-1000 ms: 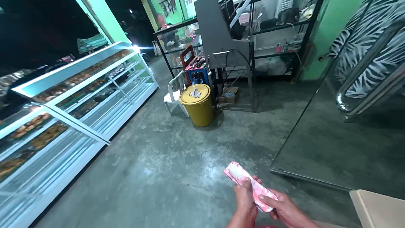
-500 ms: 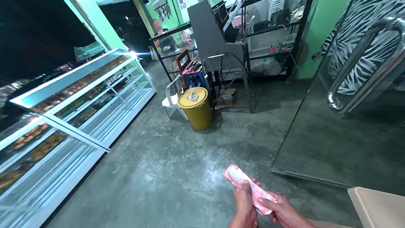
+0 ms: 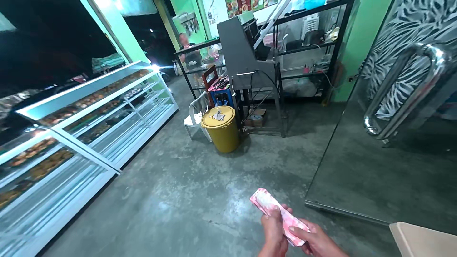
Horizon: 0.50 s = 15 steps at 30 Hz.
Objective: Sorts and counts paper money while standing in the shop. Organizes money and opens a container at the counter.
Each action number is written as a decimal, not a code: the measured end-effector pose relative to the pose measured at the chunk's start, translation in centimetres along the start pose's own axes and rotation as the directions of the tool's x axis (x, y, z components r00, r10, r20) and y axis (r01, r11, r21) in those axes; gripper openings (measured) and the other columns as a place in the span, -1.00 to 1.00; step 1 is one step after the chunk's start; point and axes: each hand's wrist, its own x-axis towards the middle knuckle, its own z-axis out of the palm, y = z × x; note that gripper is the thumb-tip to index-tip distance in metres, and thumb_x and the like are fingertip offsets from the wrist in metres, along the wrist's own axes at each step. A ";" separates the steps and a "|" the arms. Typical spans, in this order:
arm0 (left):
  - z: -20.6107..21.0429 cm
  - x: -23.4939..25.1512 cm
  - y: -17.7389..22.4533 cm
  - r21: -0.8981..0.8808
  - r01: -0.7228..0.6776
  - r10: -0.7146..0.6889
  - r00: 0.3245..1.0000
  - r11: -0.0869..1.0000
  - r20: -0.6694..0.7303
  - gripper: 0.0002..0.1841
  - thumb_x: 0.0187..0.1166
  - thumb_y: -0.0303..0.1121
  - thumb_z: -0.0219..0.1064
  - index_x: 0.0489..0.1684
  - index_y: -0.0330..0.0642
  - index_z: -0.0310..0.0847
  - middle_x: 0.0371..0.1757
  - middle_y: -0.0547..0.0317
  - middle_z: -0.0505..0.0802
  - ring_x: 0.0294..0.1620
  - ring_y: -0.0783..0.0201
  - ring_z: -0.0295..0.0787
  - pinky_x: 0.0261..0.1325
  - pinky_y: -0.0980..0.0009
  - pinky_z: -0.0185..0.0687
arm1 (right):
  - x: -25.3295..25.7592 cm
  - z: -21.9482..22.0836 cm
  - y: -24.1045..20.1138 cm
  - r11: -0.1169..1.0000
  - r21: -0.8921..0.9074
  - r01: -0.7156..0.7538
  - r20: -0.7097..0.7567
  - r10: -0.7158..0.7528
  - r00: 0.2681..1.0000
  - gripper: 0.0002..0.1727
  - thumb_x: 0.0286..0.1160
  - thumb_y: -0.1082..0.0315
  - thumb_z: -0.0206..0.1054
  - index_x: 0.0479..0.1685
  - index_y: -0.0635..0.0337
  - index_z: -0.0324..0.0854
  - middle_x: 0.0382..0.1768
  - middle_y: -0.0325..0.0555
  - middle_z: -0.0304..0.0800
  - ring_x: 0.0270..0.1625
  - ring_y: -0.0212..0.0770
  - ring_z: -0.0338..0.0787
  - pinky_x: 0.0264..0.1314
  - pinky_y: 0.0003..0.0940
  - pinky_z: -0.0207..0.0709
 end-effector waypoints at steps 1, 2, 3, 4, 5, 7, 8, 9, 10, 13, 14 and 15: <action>0.1 0.0 -0.2 0.004 0.001 -0.001 1.000 1.000 0.004 -0.83 0.82 -0.52 0.01 0.12 -0.45 0.44 -0.25 -0.10 0.90 -0.31 0.14 0.91 -0.13 0.26 0.84 | -0.1 -0.2 0.1 1.000 0.001 0.004 -0.003 -0.004 1.000 -0.91 0.52 0.53 0.36 -0.09 0.31 0.62 -0.49 -0.12 0.82 -0.66 -0.43 0.63 -0.61 -0.55 0.51; 0.1 -0.1 -0.4 0.011 0.005 -0.005 1.000 1.000 0.008 -0.83 0.82 -0.52 0.00 0.12 -0.44 0.43 -0.24 -0.10 0.90 -0.31 0.14 0.91 -0.13 0.26 0.84 | -0.2 -0.3 0.3 1.000 0.005 0.005 -0.011 -0.005 1.000 -0.91 0.51 0.53 0.36 -0.10 0.30 0.62 -0.48 -0.12 0.82 -0.66 -0.43 0.63 -0.61 -0.55 0.51; 0.2 -0.2 -0.5 0.018 0.012 -0.012 1.000 1.000 0.009 -0.83 0.82 -0.51 0.00 0.13 -0.44 0.43 -0.24 -0.09 0.91 -0.31 0.14 0.91 -0.13 0.27 0.84 | -0.3 -0.5 0.3 1.000 0.012 0.005 -0.018 -0.005 1.000 -0.91 0.51 0.54 0.35 -0.10 0.30 0.62 -0.48 -0.12 0.82 -0.66 -0.43 0.64 -0.61 -0.55 0.51; 0.3 -0.2 -0.6 0.027 0.022 -0.022 1.000 0.999 0.017 -0.83 0.82 -0.51 0.00 0.14 -0.43 0.42 -0.23 -0.09 0.91 -0.30 0.15 0.92 -0.13 0.27 0.84 | -0.3 -0.6 0.4 1.000 0.019 0.005 -0.022 -0.004 1.000 -0.91 0.52 0.54 0.34 -0.09 0.30 0.62 -0.48 -0.12 0.82 -0.66 -0.43 0.63 -0.61 -0.55 0.51; 0.3 -0.2 -0.8 0.043 0.032 -0.034 0.999 0.999 0.032 -0.83 0.82 -0.51 0.00 0.14 -0.43 0.42 -0.23 -0.09 0.91 -0.30 0.15 0.92 -0.13 0.27 0.84 | -0.5 -0.8 0.4 1.000 0.026 0.007 -0.026 -0.006 1.000 -0.91 0.52 0.55 0.34 -0.09 0.31 0.61 -0.48 -0.12 0.82 -0.66 -0.43 0.63 -0.62 -0.56 0.51; 0.5 0.4 -0.4 0.151 0.032 -0.050 0.991 0.988 0.121 -0.81 0.81 -0.52 0.00 0.18 -0.43 0.40 -0.21 -0.07 0.90 -0.26 0.16 0.91 -0.09 0.26 0.83 | -0.8 -1.2 0.5 0.999 0.032 0.022 -0.015 -0.021 1.000 -0.95 0.56 0.53 0.31 -0.11 0.29 0.61 -0.50 -0.16 0.81 -0.67 -0.44 0.63 -0.63 -0.57 0.52; 0.8 1.1 0.7 0.238 -0.005 -0.043 0.979 0.971 0.197 -0.79 0.78 -0.53 0.01 0.23 -0.42 0.39 -0.20 -0.06 0.89 -0.24 0.16 0.90 -0.06 0.24 0.83 | -0.9 -1.3 0.4 0.999 0.023 0.026 -0.001 -0.026 1.000 -0.96 0.62 0.49 0.27 -0.11 0.26 0.60 -0.51 -0.20 0.79 -0.66 -0.45 0.63 -0.61 -0.57 0.53; 1.5 2.0 2.6 0.320 -0.068 -0.023 0.961 0.945 0.274 -0.74 0.77 -0.54 0.03 0.33 -0.42 0.33 -0.18 -0.06 0.89 -0.23 0.16 0.90 -0.04 0.23 0.83 | -1.1 -1.4 0.1 1.000 0.010 0.029 0.014 -0.029 0.999 -0.94 0.69 0.46 0.21 -0.11 0.24 0.58 -0.52 -0.26 0.76 -0.65 -0.47 0.63 -0.59 -0.58 0.55; 2.7 2.9 5.4 0.378 -0.145 0.007 0.939 0.915 0.344 -0.66 0.75 -0.56 0.05 0.44 -0.41 0.24 -0.15 -0.06 0.87 -0.22 0.17 0.90 -0.03 0.22 0.84 | -1.4 -1.5 -0.1 0.999 0.002 0.036 0.020 -0.036 0.999 -0.89 0.74 0.44 0.15 -0.10 0.21 0.58 -0.53 -0.31 0.75 -0.64 -0.49 0.63 -0.57 -0.60 0.56; 7.7 4.4 16.3 0.451 -0.389 0.165 0.873 0.804 0.459 -0.44 0.71 -0.62 0.08 0.69 -0.38 -0.01 -0.05 -0.11 0.80 -0.21 0.18 0.86 -0.04 0.24 0.83 | -1.9 -1.5 -0.5 0.999 0.011 0.044 0.010 -0.044 0.999 -0.84 0.78 0.44 0.09 -0.09 0.21 0.60 -0.55 -0.35 0.75 -0.63 -0.50 0.66 -0.55 -0.60 0.59; 9.3 4.6 19.8 0.471 -0.447 0.219 0.859 0.760 0.463 -0.44 0.71 -0.61 0.09 0.69 -0.35 0.02 -0.03 -0.13 0.79 -0.20 0.17 0.85 -0.03 0.23 0.82 | -2.0 -1.6 -0.5 0.999 0.014 0.044 0.013 -0.044 0.999 -0.84 0.78 0.44 0.09 -0.08 0.21 0.59 -0.55 -0.34 0.75 -0.62 -0.49 0.67 -0.53 -0.60 0.59; 10.3 4.8 22.8 0.490 -0.502 0.272 0.842 0.713 0.466 -0.47 0.72 -0.57 0.12 0.67 -0.31 0.09 -0.02 -0.13 0.81 -0.20 0.15 0.85 -0.04 0.20 0.80 | -2.0 -1.7 -0.4 0.999 0.018 0.045 0.016 -0.045 0.999 -0.85 0.77 0.45 0.10 -0.08 0.22 0.59 -0.54 -0.34 0.76 -0.61 -0.49 0.67 -0.53 -0.59 0.59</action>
